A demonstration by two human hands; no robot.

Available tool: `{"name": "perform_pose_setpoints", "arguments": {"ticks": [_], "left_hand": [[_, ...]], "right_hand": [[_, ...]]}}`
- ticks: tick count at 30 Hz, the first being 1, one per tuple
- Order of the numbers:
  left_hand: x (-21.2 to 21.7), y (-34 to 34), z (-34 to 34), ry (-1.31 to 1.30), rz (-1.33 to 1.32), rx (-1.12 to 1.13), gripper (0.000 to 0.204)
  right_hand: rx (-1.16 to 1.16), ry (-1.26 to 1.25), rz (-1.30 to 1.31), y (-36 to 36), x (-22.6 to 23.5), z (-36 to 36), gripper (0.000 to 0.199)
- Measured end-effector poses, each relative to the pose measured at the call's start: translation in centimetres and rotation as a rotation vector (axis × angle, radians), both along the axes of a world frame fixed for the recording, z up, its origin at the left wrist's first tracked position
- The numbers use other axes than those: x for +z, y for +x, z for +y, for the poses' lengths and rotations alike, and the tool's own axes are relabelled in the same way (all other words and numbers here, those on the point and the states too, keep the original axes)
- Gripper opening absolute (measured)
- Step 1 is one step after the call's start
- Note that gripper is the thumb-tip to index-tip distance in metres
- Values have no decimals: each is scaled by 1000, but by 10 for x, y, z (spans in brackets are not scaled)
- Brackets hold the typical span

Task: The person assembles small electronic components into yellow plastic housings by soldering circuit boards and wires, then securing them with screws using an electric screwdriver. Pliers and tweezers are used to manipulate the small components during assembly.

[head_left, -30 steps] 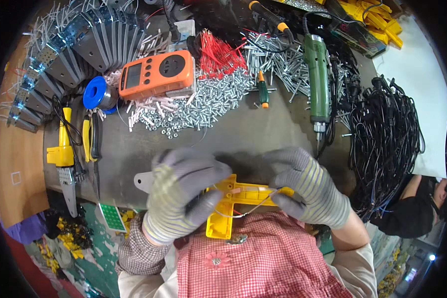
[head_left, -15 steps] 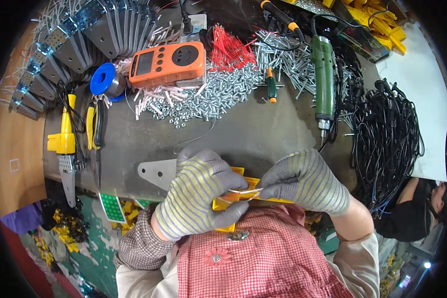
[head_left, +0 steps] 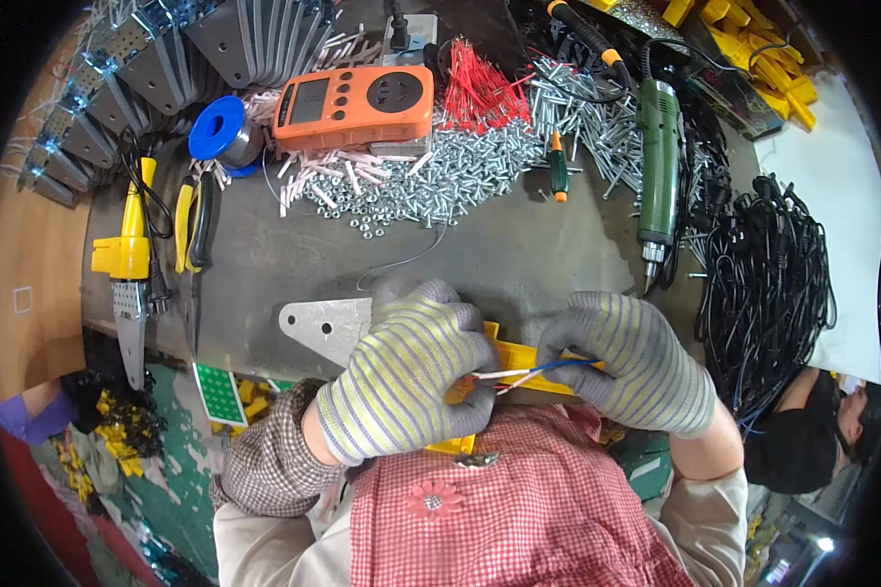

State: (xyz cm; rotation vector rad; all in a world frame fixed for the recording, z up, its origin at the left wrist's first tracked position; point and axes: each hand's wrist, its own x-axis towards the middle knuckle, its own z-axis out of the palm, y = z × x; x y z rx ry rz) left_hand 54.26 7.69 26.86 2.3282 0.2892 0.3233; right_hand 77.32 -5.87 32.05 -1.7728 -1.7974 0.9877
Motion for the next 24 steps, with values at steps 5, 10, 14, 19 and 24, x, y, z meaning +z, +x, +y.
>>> {"name": "perform_pose_setpoints", "arguments": {"ticks": [5, 10, 14, 19, 24], "left_hand": [[1, 1, 1, 3, -17, -2, 27], [-4, -5, 23, -203, -32, -107, 27], [9, 10, 58, -365, 48, -344, 23], [21, 9, 41, -23, 170, -333, 24], [15, 5, -2, 455, 89, -40, 21]], "right_hand": [[-1, -70, 36, 0, -4, 0, 22], [9, -219, 131, 3, -6, 4, 30], [46, -183, 106, 4, -11, 3, 32], [112, -267, 227, 13, 4, 5, 40], [-139, 398, -426, 49, -32, 46, 50]]}}
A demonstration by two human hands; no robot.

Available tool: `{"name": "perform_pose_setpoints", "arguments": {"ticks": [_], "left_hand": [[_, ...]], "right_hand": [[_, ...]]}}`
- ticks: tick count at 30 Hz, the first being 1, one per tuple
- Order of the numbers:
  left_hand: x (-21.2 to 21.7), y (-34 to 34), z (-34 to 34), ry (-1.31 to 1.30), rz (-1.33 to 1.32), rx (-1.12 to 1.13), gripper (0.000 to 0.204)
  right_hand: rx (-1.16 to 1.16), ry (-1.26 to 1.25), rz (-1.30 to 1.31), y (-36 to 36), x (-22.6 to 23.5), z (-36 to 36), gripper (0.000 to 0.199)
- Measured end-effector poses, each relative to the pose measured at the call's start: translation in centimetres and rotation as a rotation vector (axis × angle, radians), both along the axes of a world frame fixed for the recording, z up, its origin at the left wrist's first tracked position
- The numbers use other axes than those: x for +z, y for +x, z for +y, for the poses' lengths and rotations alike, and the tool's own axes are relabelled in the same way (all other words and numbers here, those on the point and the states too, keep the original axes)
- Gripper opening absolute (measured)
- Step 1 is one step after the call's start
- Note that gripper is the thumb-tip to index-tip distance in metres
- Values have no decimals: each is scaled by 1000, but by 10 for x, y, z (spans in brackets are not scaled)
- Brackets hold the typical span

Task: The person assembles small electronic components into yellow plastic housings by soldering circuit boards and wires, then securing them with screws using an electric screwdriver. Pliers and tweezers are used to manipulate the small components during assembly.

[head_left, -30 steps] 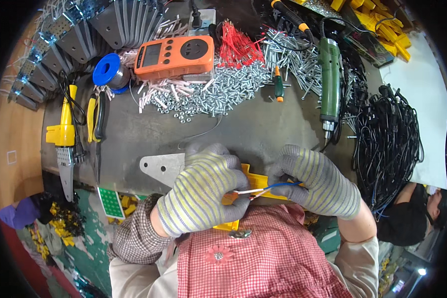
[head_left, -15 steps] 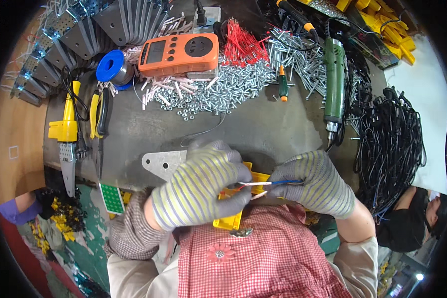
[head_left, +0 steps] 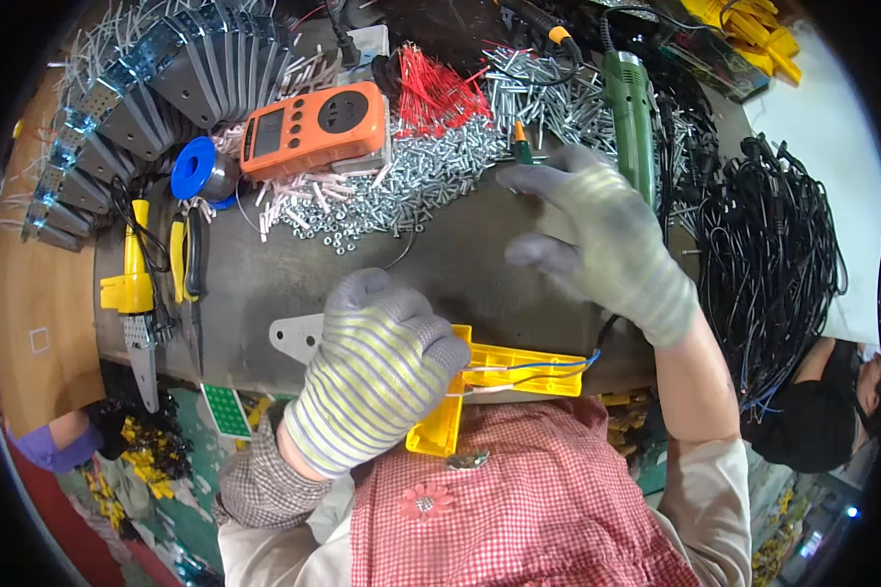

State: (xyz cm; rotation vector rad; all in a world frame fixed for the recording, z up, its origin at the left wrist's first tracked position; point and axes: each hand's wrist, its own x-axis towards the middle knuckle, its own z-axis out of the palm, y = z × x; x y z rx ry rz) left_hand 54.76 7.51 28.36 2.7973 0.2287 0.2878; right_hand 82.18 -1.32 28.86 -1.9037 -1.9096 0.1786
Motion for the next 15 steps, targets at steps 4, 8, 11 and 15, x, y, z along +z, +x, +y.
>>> {"name": "perform_pose_setpoints", "arguments": {"ticks": [4, 8, 11, 15], "left_hand": [[-8, -1, -1, -171, -145, 86, 20], [-12, -4, 1, -270, -146, 111, 20], [-15, -5, 2, -286, -129, 120, 20], [-17, -2, 1, -285, -98, 129, 20]], "right_hand": [[-136, -6, -342, -3, -32, 21, 41], [-120, 355, -56, -1, -14, 9, 26], [-105, 627, 78, -4, 9, -19, 25], [118, 451, 824, -4, 29, -111, 35]]}}
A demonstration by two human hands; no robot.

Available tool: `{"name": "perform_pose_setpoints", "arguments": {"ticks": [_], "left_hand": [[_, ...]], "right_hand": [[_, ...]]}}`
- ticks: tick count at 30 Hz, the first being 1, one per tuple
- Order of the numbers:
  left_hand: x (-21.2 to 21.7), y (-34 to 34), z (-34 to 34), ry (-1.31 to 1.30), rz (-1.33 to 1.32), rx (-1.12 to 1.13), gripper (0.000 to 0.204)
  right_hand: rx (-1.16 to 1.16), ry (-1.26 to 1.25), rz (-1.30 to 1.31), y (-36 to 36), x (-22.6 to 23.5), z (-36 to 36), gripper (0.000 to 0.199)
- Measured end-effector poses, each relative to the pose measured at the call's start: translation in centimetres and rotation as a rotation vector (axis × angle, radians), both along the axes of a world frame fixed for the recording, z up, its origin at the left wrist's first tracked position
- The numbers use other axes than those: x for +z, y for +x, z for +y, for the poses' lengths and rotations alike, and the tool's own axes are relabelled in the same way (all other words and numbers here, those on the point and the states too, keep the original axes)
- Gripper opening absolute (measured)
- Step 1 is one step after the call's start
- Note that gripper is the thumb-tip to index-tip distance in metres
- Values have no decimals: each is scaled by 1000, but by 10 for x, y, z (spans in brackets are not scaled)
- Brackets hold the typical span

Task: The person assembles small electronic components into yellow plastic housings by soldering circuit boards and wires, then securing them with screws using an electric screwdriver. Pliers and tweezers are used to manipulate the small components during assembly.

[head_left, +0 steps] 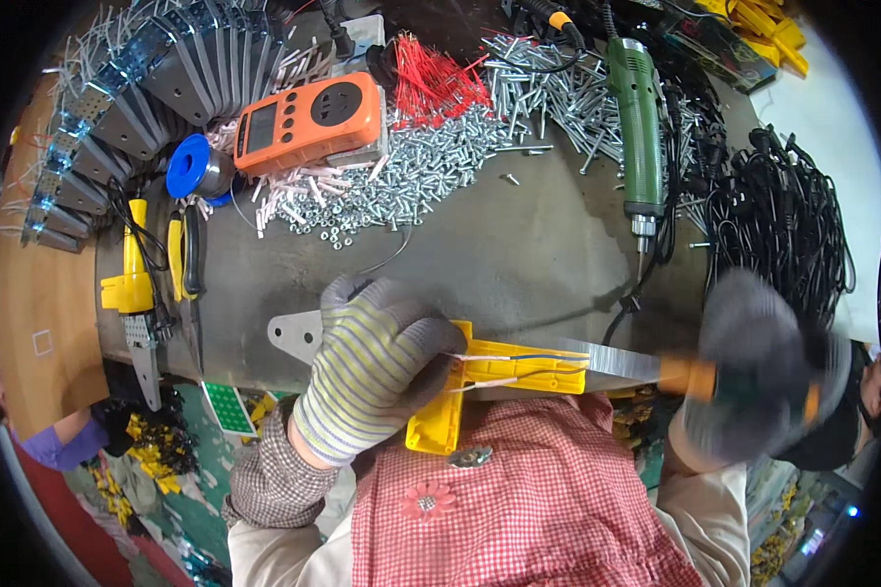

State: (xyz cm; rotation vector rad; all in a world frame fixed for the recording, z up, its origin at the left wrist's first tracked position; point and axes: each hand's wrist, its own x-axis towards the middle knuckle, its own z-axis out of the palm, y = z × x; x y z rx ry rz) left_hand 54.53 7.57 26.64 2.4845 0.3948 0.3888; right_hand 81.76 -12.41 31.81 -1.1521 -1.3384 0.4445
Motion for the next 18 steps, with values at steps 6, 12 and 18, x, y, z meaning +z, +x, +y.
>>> {"name": "perform_pose_setpoints", "arguments": {"ticks": [6, 12, 18], "left_hand": [[8, 5, -4, 113, 74, 84, 23], [5, 4, -2, 60, 92, 82, 23], [1, -2, -3, 11, 38, 97, 21]], "right_hand": [[11, -122, -261, -35, -5, 23, 29], [2, -189, -376, -58, -7, 44, 23], [154, -236, -404, -51, 4, 48, 25]]}}
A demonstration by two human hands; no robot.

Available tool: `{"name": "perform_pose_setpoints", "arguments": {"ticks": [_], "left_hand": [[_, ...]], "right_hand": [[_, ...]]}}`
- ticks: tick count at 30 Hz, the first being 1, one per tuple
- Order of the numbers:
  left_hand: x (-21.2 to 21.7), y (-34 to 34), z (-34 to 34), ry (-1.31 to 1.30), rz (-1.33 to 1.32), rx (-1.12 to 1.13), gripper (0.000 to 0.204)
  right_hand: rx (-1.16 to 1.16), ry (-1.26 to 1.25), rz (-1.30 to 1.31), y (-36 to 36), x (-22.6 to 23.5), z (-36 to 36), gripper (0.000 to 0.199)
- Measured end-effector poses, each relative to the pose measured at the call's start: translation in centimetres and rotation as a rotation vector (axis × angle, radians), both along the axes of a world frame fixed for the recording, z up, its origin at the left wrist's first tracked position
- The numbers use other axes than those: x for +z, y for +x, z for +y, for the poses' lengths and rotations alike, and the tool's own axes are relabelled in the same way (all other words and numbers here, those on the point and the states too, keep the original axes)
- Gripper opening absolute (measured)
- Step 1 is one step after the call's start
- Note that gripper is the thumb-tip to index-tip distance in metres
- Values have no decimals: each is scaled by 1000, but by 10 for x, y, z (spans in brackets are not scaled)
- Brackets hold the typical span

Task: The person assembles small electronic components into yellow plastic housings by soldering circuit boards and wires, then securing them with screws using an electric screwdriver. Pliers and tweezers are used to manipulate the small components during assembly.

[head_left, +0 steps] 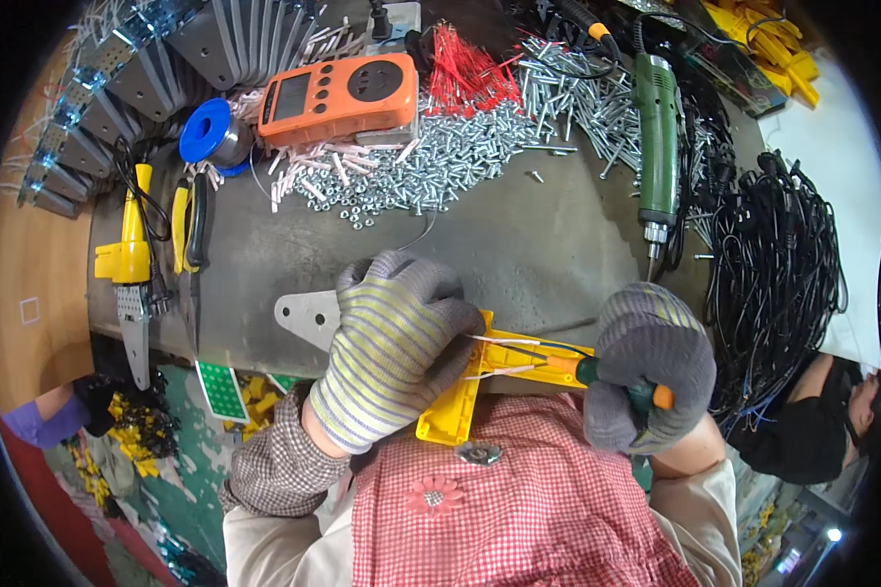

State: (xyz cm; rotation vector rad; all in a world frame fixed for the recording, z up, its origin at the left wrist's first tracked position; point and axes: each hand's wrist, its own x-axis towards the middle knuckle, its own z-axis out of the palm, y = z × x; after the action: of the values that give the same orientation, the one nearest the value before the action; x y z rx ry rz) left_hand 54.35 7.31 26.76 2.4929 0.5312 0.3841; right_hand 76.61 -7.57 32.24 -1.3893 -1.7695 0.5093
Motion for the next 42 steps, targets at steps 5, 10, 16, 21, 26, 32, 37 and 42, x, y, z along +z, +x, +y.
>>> {"name": "perform_pose_setpoints", "arguments": {"ticks": [5, 10, 16, 21, 26, 32, 37, 42], "left_hand": [[-2, 0, 2, -32, -19, -1, 18], [-2, -4, 2, -27, 3, -4, 16], [-4, -4, 3, -71, 7, -14, 16], [-3, -3, 1, -7, 12, -1, 17], [-1, -4, 1, -22, 5, -7, 17], [43, -11, 21, -292, -585, 76, 32], [86, 21, 29, -32, -728, -194, 29], [83, 47, 30, -138, -652, -330, 30]], "right_hand": [[-45, 112, 66, -10, -15, 17, 22], [-3, 86, 93, -3, -9, 18, 20], [28, 125, 41, -7, -11, 27, 19], [9, 160, -36, -6, -7, 26, 21], [109, 43, -108, -4, -8, 30, 26], [45, -250, -355, -31, 43, 18, 30], [-217, -452, 189, -57, 48, 24, 22], [-184, -460, -35, -59, 55, 37, 19]]}}
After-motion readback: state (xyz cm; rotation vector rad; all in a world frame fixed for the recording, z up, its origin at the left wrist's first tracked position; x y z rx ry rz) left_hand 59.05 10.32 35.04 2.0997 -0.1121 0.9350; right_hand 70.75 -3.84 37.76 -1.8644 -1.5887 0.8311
